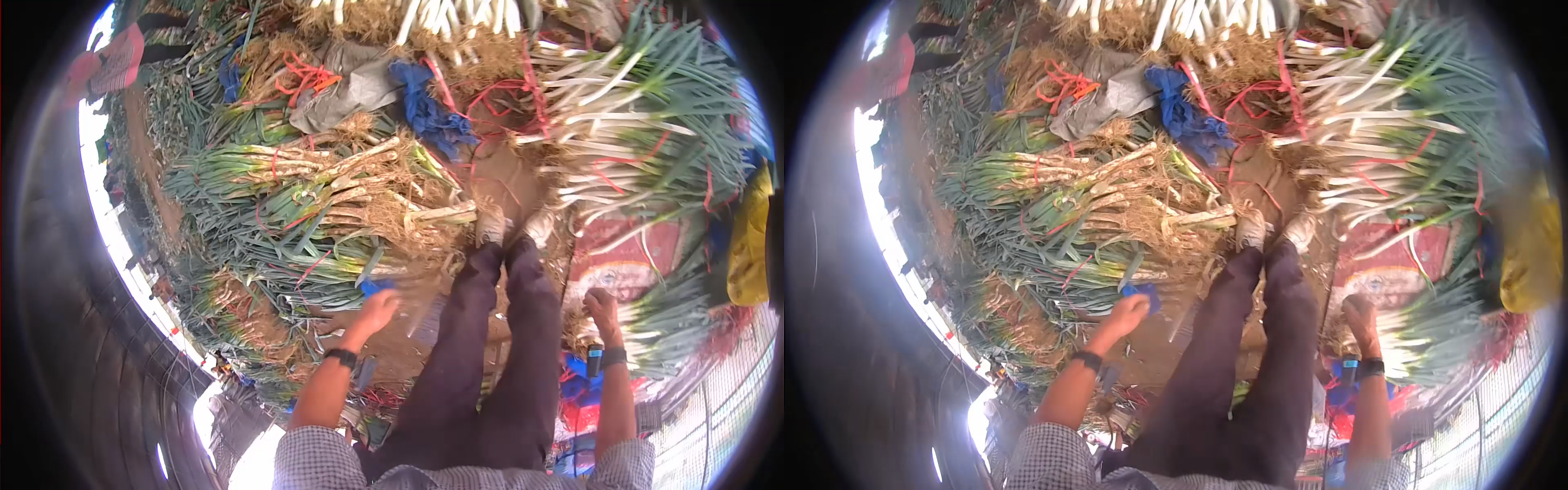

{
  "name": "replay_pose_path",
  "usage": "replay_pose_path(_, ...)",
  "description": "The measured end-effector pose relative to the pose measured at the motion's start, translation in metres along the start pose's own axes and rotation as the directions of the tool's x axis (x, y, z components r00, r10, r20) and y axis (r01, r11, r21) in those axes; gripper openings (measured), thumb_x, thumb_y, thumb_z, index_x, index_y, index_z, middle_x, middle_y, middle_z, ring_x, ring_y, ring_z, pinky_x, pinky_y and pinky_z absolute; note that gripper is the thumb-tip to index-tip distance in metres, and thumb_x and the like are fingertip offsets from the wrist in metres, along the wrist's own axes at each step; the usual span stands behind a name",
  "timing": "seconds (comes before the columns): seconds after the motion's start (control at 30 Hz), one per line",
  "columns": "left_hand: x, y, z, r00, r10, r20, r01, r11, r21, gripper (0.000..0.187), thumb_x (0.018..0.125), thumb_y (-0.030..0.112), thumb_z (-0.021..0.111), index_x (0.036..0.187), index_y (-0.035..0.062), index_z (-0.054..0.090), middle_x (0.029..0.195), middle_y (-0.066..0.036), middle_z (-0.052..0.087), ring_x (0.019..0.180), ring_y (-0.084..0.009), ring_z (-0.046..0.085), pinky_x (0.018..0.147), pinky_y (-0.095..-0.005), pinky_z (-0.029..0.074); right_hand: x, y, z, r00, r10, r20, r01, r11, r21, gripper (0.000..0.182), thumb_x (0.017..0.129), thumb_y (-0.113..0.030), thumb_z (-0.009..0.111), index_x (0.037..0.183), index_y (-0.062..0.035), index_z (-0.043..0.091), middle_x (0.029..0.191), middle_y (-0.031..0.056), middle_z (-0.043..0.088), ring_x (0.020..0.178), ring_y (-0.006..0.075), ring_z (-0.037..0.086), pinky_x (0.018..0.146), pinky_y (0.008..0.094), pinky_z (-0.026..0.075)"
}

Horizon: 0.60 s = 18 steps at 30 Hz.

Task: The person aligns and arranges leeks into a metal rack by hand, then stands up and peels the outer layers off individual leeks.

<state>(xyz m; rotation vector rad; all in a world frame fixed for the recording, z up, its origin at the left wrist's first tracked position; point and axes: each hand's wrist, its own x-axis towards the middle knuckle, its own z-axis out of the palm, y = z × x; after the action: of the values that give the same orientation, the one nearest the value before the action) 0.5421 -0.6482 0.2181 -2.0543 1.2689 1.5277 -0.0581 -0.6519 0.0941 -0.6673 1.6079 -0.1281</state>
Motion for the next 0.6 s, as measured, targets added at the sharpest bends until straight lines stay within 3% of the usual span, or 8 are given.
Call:
replay_pose_path(0.03,0.032,0.001,0.005,0.994,0.101,-0.038,-0.098,0.992,0.082,0.038,0.096,0.025,0.061,0.124,-0.0004,0.063,0.111,-0.021,0.071,0.104,-0.0360,0.069,0.090,-0.0438,0.053,0.018,-0.003,0.011,1.000,0.003,0.009,-0.003,1.000,0.001,0.022,0.092,-0.017,0.063,0.101,0.0025,0.069,0.079,0.0102,0.069,0.065,0.0176,0.069,0.057,0.0309,0.057)
replay_pose_path(0.1,0.093,0.032,-0.001,0.998,-0.030,0.063,0.022,0.992,0.127,0.038,0.097,0.025,0.058,0.125,-0.0011,0.063,0.118,-0.024,0.069,0.112,-0.0406,0.065,0.096,-0.0466,0.051,0.061,-0.018,0.027,0.994,-0.057,0.090,0.069,0.988,-0.135,0.018,0.094,-0.014,0.060,0.100,0.0019,0.068,0.080,0.0077,0.069,0.065,0.0145,0.066,0.056,0.0297,0.053)
replay_pose_path(0.17,0.147,0.036,0.005,0.993,0.116,-0.011,-0.109,0.956,0.271,0.037,0.094,0.020,0.059,0.123,-0.0012,0.063,0.119,-0.024,0.067,0.120,-0.0412,0.059,0.103,-0.0493,0.045,0.114,-0.027,0.051,0.985,-0.090,0.150,0.125,0.961,-0.245,0.019,0.094,-0.016,0.062,0.097,0.0019,0.068,0.078,0.0097,0.069,0.067,0.0151,0.065,0.059,0.0334,0.052)
replay_pose_path(0.27,0.228,0.004,0.030,0.981,0.188,-0.042,-0.141,0.852,0.505,0.048,0.094,0.020,0.058,0.136,-0.0012,0.053,0.139,-0.022,0.054,0.137,-0.0399,0.044,0.114,-0.0503,0.033,0.184,-0.034,0.097,0.934,-0.329,0.142,0.357,0.823,-0.443,0.023,0.092,-0.020,0.061,0.088,0.0027,0.063,0.075,0.0193,0.064,0.072,0.0347,0.067,0.064,0.0427,0.051)
replay_pose_path(0.33,0.265,-0.003,0.039,0.998,0.068,-0.006,-0.051,0.797,0.602,0.058,0.096,0.022,0.059,0.147,-0.0007,0.044,0.156,-0.020,0.040,0.147,-0.0406,0.032,0.120,-0.0509,0.028,0.223,-0.052,0.129,0.875,-0.424,0.235,0.483,0.719,-0.500,0.020,0.090,-0.019,0.063,0.090,0.0014,0.063,0.083,0.0214,0.067,0.080,0.0420,0.065,0.067,0.0465,0.051)
replay_pose_path(0.43,0.288,-0.074,0.083,0.983,0.116,-0.141,0.004,0.759,0.651,0.058,0.093,0.016,0.060,0.147,0.0011,0.043,0.155,-0.017,0.040,0.144,-0.0370,0.035,0.115,-0.0495,0.033,0.288,-0.061,0.172,0.723,-0.500,0.477,0.691,0.545,-0.475,0.018,0.089,-0.017,0.065,0.099,-0.0015,0.065,0.093,0.0217,0.068,0.086,0.0434,0.065,0.073,0.0497,0.052)
replay_pose_path(0.5,0.279,-0.081,0.087,0.976,0.162,-0.148,-0.021,0.741,0.671,0.050,0.090,0.013,0.061,0.138,0.0022,0.050,0.145,-0.015,0.047,0.138,-0.0351,0.041,0.110,-0.0484,0.037,0.281,-0.109,0.213,0.841,-0.389,0.377,0.539,0.658,-0.526,0.022,0.088,-0.019,0.066,0.103,-0.0027,0.065,0.099,0.0220,0.068,0.091,0.0433,0.066,0.078,0.0487,0.053)
replay_pose_path(0.6,0.270,-0.091,0.084,0.961,0.231,-0.153,-0.051,0.691,0.721,0.037,0.086,0.009,0.060,0.123,0.0045,0.058,0.130,-0.014,0.053,0.129,-0.0321,0.046,0.106,-0.0446,0.039,0.292,-0.106,0.276,0.753,-0.494,0.434,0.655,0.507,-0.560,0.036,0.089,-0.027,0.071,0.116,-0.0039,0.067,0.123,0.0186,0.065,0.117,0.0384,0.059,0.097,0.0447,0.052)
